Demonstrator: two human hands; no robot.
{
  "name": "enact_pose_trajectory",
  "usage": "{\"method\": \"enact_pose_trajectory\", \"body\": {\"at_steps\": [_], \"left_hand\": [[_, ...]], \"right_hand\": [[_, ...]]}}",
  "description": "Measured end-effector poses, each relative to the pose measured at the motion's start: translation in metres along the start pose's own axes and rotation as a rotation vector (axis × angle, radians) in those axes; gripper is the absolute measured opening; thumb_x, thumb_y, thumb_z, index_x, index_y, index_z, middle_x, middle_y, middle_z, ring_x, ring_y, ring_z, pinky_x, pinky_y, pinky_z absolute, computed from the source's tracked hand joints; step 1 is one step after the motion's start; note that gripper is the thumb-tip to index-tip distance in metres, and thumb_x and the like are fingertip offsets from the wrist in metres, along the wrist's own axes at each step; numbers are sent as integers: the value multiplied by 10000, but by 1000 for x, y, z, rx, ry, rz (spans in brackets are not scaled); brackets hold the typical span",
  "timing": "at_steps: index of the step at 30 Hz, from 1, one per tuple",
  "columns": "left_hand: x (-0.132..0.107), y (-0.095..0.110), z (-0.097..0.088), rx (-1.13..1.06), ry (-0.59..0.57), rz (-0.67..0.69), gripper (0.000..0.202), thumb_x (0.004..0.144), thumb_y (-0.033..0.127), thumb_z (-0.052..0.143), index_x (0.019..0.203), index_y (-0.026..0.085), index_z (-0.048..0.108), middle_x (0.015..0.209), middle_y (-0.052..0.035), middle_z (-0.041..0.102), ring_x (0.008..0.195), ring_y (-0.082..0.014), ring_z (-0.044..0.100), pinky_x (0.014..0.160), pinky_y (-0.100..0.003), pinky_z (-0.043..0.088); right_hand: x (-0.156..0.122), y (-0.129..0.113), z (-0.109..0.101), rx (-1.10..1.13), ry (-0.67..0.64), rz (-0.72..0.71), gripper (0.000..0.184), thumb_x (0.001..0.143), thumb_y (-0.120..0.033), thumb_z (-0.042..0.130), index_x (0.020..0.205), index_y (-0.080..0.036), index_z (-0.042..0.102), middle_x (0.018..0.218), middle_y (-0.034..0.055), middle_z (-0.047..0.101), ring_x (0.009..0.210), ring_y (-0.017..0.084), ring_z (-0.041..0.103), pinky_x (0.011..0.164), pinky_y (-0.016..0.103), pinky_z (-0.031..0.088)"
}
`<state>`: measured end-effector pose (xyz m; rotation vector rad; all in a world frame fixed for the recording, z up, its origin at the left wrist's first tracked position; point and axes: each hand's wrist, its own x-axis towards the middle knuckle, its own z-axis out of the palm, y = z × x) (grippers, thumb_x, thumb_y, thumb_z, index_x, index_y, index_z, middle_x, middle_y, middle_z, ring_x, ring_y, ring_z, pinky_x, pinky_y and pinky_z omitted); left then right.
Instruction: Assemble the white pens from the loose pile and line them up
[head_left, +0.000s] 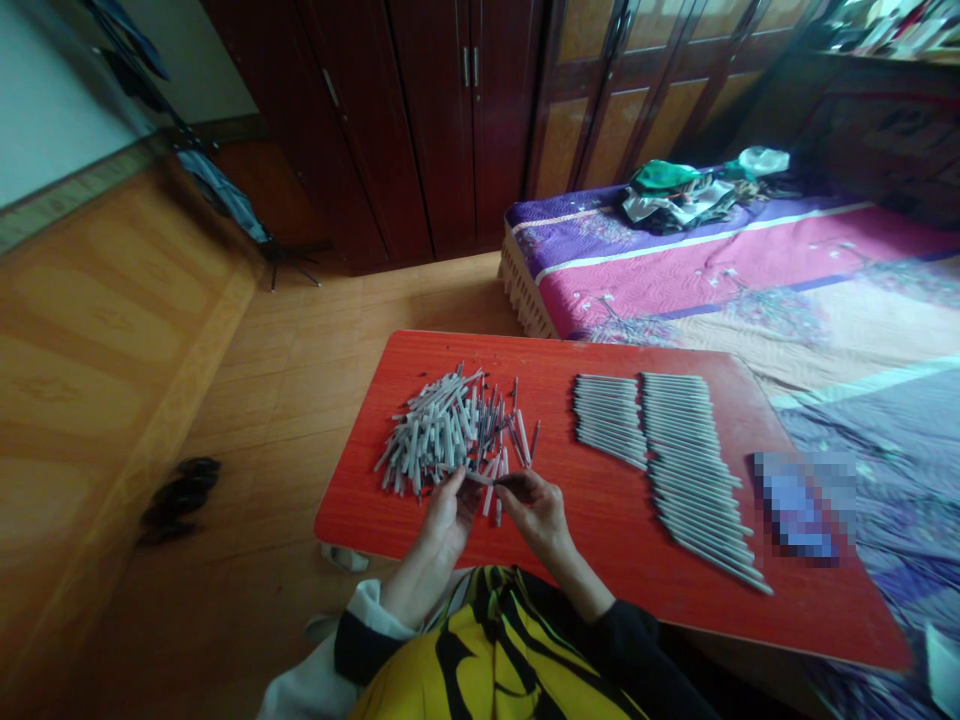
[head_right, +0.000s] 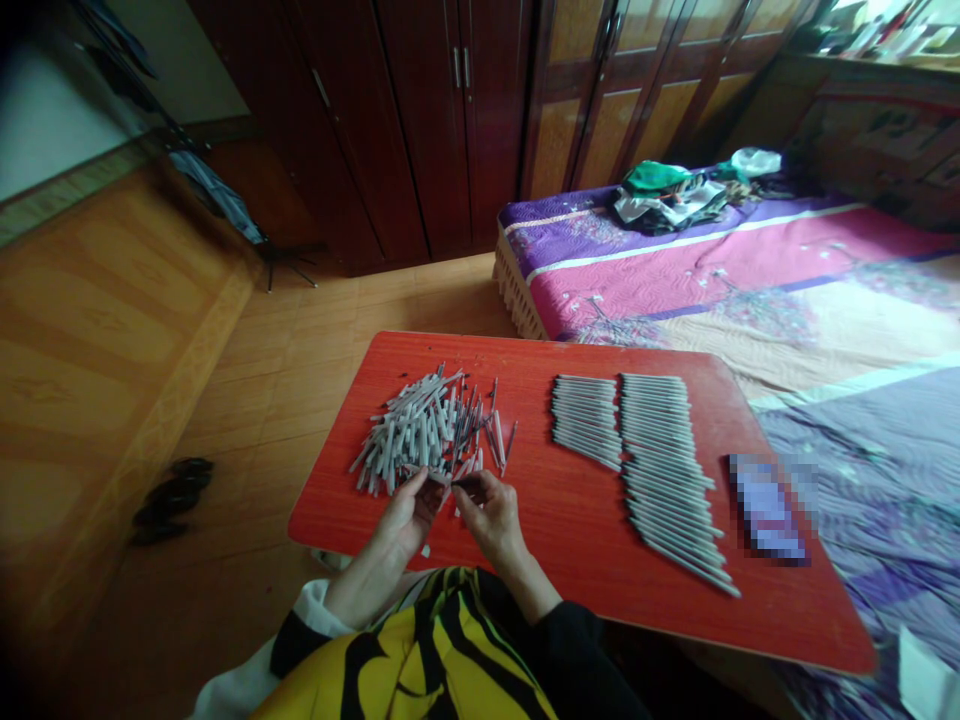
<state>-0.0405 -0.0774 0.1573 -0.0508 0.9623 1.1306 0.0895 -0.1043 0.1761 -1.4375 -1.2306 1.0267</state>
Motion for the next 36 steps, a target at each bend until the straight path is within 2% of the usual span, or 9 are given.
{"method": "enact_pose_trajectory", "body": {"at_steps": [4,11,20,24,31,33,36], "left_hand": [[-2,0,2,26,-2,34,24,762,132,600,741,130,587,653,-28,655,529,-106,602,557,-211,491],[-7,0,7,87,-47,128,190,657,217,725,778,154,591,669,2,654,542,-103,595,563,-219,466],[-13,-1,12,162,-51,197,274,669,290,720,877,156,602,711,-10,665,566,-112,606,551,-226,459],[-14,-2,14,215,-28,284,316,659,303,724,912,176,584,760,-6,662,592,-113,609,556,-225,461],[-14,-5,15,288,17,325,341,644,361,726,877,165,572,739,1,646,554,-103,589,532,-222,453],[-13,-5,14,260,9,305,350,656,373,717,896,164,572,735,-3,644,563,-107,596,538,-224,457],[-11,-4,11,233,13,280,344,657,369,719,883,156,572,715,-9,642,557,-108,597,537,-224,459]], "right_hand": [[0,-2,0,-48,0,-29,85,734,-248,590,728,-169,622,584,21,664,501,139,620,467,208,481],[-1,-7,-4,-201,6,-62,96,741,-231,570,704,-161,624,586,32,660,504,133,605,489,201,457],[-4,4,-5,-220,-8,-102,151,791,-281,543,797,-166,641,677,38,677,576,138,611,549,205,450],[-7,1,-4,-273,-21,-56,181,824,-299,492,800,-163,608,650,38,656,555,133,593,528,198,413],[-9,4,-2,-233,-89,76,395,900,-420,317,629,-183,480,503,16,556,436,110,505,455,200,340],[-9,5,-4,-211,-90,82,398,898,-432,322,657,-175,507,522,19,567,449,110,509,463,200,345],[-8,4,-5,-229,-74,47,300,863,-413,417,807,-158,564,581,22,597,491,120,531,484,200,358]]}}
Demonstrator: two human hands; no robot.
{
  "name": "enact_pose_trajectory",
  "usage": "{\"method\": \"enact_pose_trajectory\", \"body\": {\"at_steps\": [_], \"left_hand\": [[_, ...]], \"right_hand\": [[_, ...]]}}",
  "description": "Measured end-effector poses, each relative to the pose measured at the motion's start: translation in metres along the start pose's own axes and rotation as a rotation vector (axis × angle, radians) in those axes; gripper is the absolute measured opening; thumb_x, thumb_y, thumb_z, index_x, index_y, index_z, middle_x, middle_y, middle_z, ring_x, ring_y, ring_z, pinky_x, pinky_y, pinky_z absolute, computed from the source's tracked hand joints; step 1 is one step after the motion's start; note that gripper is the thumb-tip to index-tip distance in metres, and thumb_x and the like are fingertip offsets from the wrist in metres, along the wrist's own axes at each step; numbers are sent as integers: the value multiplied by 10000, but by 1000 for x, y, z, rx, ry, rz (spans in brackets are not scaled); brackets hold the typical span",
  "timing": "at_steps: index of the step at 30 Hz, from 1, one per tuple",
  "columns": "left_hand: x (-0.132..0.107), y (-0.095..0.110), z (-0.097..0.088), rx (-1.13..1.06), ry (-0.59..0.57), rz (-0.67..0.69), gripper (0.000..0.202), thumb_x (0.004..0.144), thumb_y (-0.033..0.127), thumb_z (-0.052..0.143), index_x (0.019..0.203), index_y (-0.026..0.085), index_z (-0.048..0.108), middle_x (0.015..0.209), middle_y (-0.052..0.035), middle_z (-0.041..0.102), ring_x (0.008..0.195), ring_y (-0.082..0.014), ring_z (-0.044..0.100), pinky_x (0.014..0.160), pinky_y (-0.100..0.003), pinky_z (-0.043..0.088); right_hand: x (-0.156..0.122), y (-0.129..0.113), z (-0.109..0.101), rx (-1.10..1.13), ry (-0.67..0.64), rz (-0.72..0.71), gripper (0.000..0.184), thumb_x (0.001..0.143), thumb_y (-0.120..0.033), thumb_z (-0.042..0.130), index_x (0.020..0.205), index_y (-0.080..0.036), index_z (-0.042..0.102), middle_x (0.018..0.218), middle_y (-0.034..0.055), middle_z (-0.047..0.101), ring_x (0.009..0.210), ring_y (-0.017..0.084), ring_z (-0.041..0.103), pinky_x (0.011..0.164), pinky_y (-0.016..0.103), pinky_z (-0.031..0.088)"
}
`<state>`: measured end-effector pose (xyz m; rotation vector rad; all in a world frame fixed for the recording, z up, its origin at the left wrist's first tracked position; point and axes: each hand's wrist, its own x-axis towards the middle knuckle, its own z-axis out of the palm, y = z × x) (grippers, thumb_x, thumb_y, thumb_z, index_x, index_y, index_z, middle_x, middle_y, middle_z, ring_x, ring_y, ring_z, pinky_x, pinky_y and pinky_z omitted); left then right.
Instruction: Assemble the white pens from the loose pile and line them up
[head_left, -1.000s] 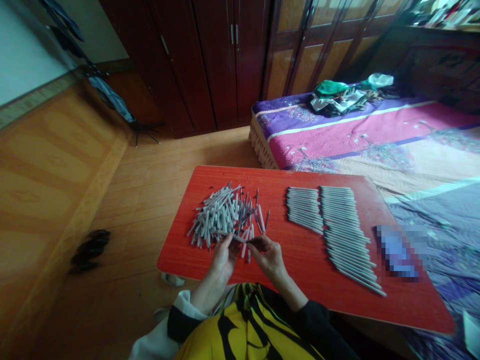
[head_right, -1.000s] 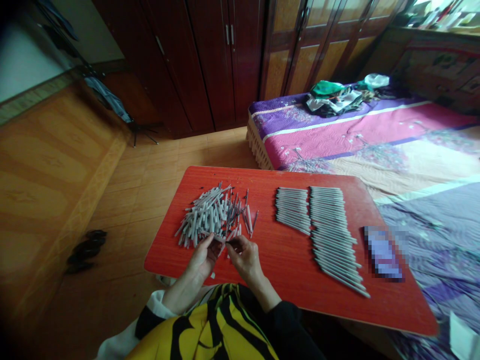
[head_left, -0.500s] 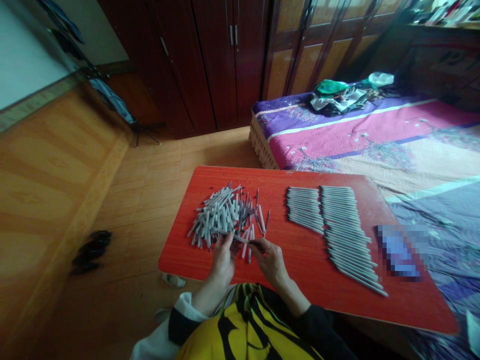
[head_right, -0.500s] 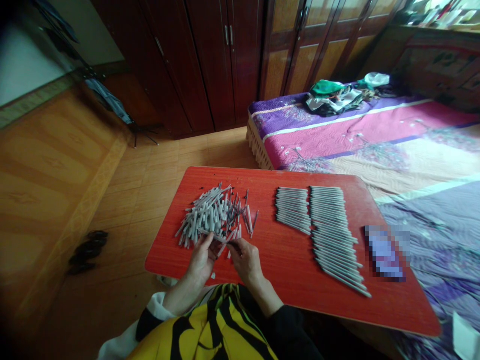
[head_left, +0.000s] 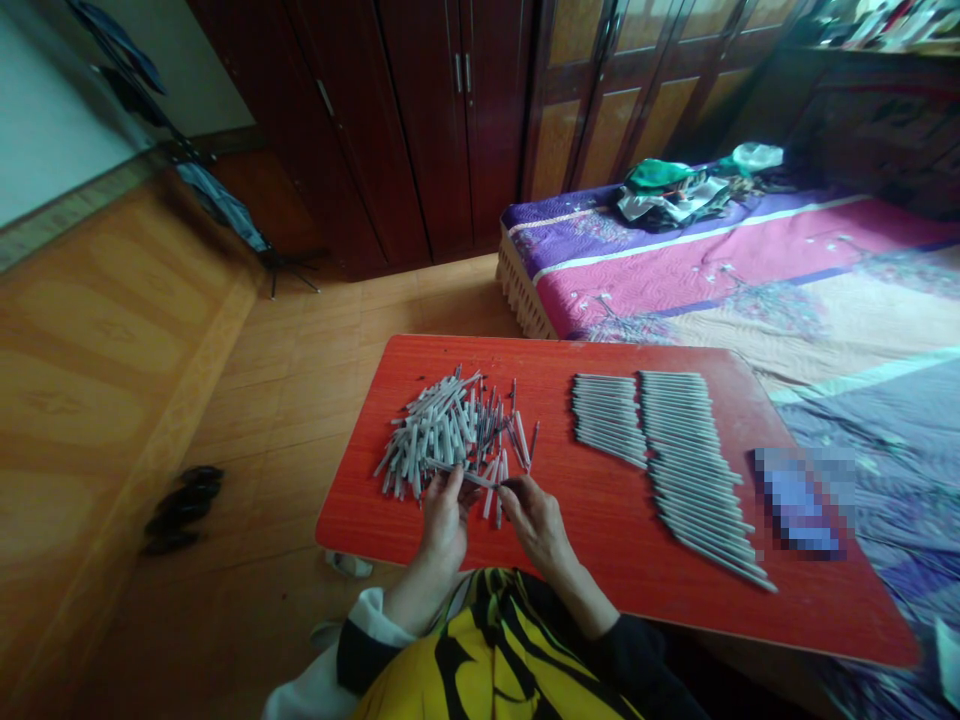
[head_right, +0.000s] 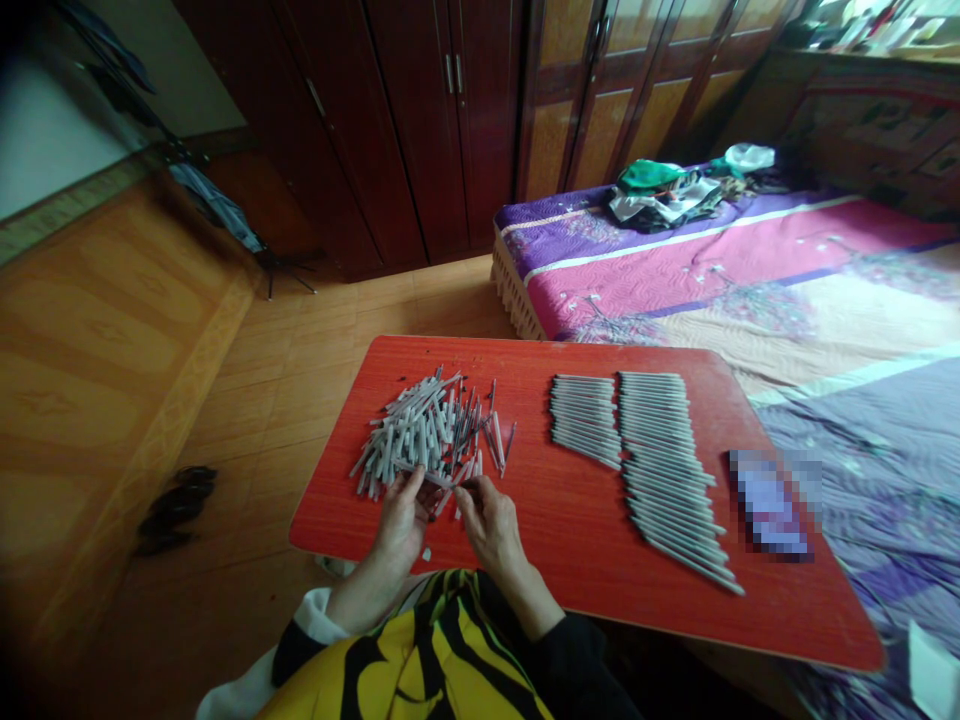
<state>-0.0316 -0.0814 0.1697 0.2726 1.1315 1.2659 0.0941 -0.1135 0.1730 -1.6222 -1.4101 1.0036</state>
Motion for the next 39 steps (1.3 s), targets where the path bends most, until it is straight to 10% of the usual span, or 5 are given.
{"method": "enact_pose_trajectory", "body": {"at_steps": [18,25,39], "left_hand": [[-3,-4,-3,52,25,-35,333,599,339,757,788,155,554,641,12,632,516,-108,589,515,-224,456],[0,-5,-5,25,21,-18,337,612,328,751,823,151,557,673,-6,645,528,-114,600,506,-221,449],[-2,-6,-4,52,21,-15,307,621,315,744,789,160,539,693,6,641,536,-109,597,514,-223,457]], "right_hand": [[-1,4,4,-347,-64,-21,342,891,-345,353,681,-168,557,559,44,590,500,134,547,491,208,303],[-2,3,0,-207,-37,-46,231,854,-338,440,858,-171,600,653,39,640,579,140,580,526,197,346],[-1,7,3,-261,-51,-47,349,892,-338,357,658,-166,551,547,35,578,480,116,514,485,199,300]]}}
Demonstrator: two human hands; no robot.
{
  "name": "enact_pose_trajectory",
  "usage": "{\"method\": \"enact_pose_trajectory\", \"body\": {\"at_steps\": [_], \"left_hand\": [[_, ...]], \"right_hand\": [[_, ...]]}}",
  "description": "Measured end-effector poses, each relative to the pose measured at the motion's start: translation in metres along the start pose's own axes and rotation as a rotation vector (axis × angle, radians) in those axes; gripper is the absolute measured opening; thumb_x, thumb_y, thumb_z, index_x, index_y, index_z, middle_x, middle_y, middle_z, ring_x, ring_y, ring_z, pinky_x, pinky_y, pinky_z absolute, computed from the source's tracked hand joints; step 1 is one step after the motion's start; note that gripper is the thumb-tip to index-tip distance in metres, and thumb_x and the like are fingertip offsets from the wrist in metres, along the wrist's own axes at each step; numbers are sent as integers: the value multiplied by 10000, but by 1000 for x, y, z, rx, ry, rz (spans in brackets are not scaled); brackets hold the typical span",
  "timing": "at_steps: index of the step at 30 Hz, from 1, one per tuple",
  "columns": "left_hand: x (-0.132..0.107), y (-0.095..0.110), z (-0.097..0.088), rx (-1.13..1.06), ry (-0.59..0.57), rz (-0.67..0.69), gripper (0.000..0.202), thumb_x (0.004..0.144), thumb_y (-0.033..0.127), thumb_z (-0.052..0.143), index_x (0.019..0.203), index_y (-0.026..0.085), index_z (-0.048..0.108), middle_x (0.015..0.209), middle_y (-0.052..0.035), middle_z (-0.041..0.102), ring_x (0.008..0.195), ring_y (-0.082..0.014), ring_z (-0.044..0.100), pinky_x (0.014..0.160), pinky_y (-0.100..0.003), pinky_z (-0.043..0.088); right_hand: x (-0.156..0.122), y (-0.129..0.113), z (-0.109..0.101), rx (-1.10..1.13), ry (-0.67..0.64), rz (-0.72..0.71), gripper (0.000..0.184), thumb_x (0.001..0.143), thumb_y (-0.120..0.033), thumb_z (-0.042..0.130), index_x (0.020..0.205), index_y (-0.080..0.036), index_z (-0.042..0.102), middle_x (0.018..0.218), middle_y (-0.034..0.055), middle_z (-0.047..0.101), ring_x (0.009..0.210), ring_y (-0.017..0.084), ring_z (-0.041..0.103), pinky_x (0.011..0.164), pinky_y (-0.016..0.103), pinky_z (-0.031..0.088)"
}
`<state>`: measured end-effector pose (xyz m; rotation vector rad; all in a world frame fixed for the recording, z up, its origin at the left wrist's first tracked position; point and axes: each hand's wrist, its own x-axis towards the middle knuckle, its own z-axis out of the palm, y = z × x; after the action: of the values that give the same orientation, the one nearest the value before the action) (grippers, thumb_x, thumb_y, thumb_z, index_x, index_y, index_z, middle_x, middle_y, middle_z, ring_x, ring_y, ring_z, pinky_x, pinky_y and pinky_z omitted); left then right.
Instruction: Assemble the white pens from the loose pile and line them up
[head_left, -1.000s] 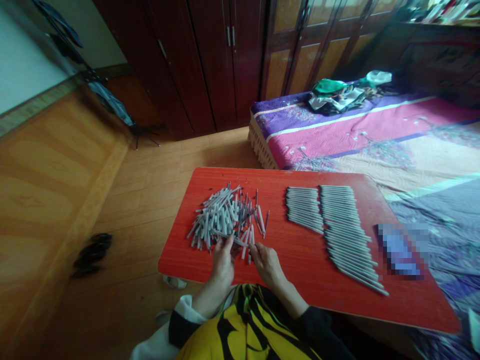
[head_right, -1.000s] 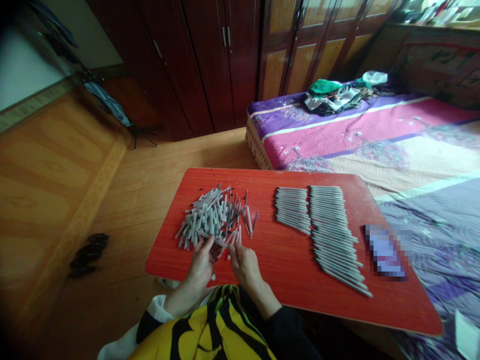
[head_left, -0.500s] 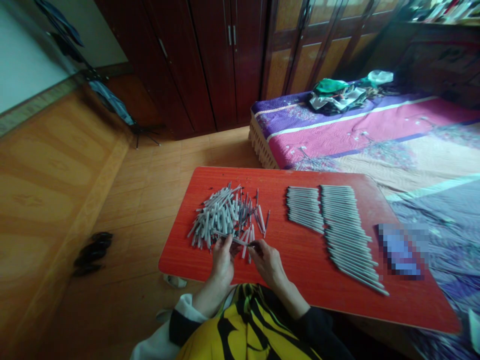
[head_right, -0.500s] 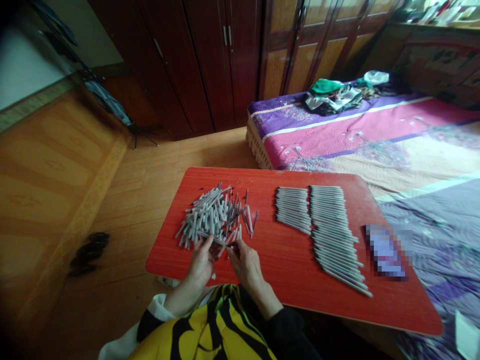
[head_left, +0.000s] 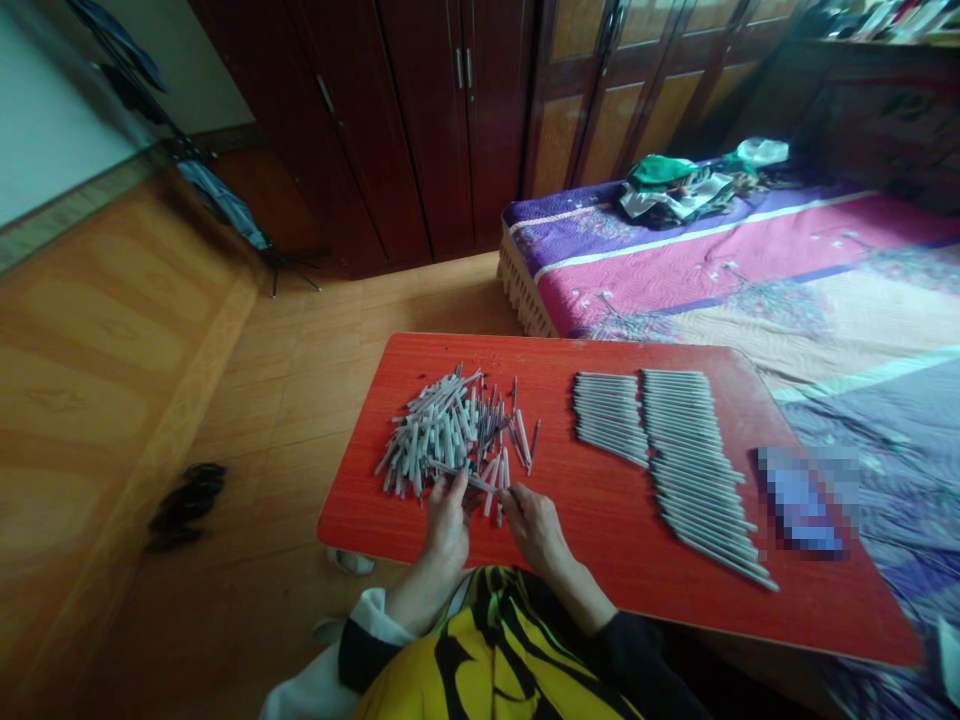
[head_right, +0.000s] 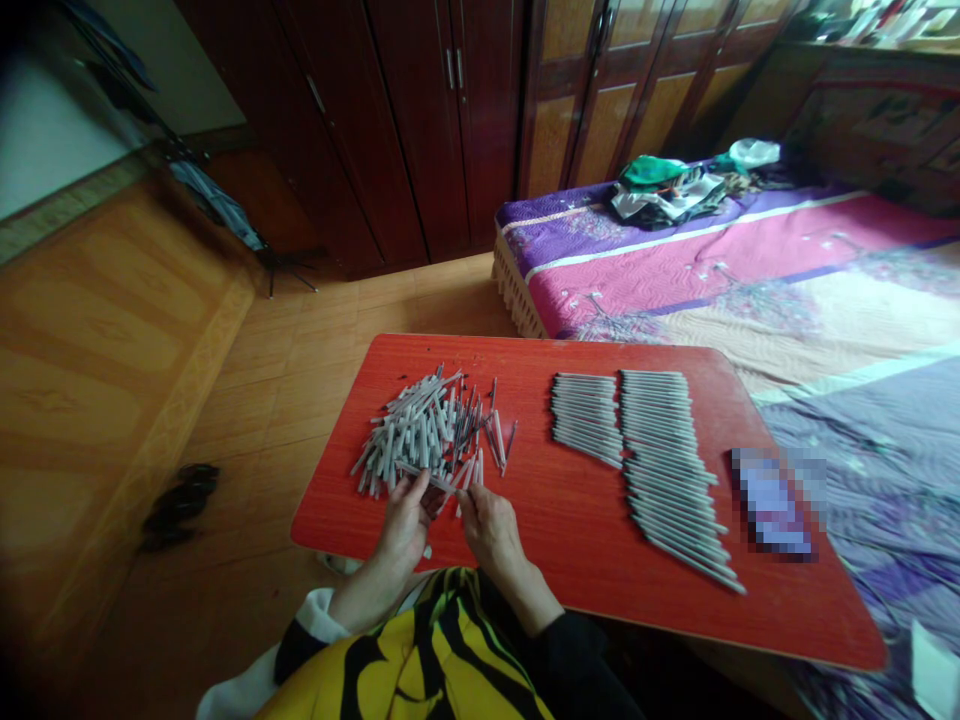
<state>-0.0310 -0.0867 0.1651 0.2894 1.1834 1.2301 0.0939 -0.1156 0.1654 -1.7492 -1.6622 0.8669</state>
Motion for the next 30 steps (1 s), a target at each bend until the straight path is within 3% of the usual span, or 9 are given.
{"method": "enact_pose_trajectory", "body": {"at_steps": [6,10,14,19,23,30], "left_hand": [[0,-2,-3,-25,6,-23,293,627,290,740,818,164,556,693,9,641,551,-108,601,526,-218,459],[0,-5,-9,-44,22,-64,293,610,268,755,797,163,555,663,18,633,539,-107,601,519,-216,464],[-1,-6,-16,-101,34,-98,248,631,232,740,787,159,562,663,6,643,548,-113,614,529,-218,477],[-1,-5,-27,-121,56,-142,192,653,190,714,783,146,581,696,-12,665,565,-118,621,547,-229,492],[-3,-2,-38,-111,101,-160,169,657,195,712,748,140,580,650,-10,652,547,-118,615,529,-221,483],[-6,2,-55,-157,164,-258,78,730,161,645,720,142,571,596,-6,627,495,-109,595,515,-217,480]], "right_hand": [[-1,3,3,-28,-11,-9,292,870,-377,416,740,-171,576,594,32,606,510,121,537,481,200,286],[-3,1,5,-79,-26,0,391,901,-368,343,633,-177,554,546,42,582,492,118,533,480,208,280],[-5,-4,9,-99,-64,16,308,881,-368,406,694,-179,562,582,34,602,519,122,549,481,205,271],[-7,-5,19,-137,-111,-12,381,914,-358,349,628,-178,527,537,25,563,463,106,496,464,219,234],[-10,-8,29,-167,-125,-29,334,897,-380,391,676,-180,542,546,21,566,458,106,498,455,222,222],[-13,-16,43,-110,-192,-79,408,917,-387,319,653,-178,549,560,37,582,480,113,509,468,221,266]]}}
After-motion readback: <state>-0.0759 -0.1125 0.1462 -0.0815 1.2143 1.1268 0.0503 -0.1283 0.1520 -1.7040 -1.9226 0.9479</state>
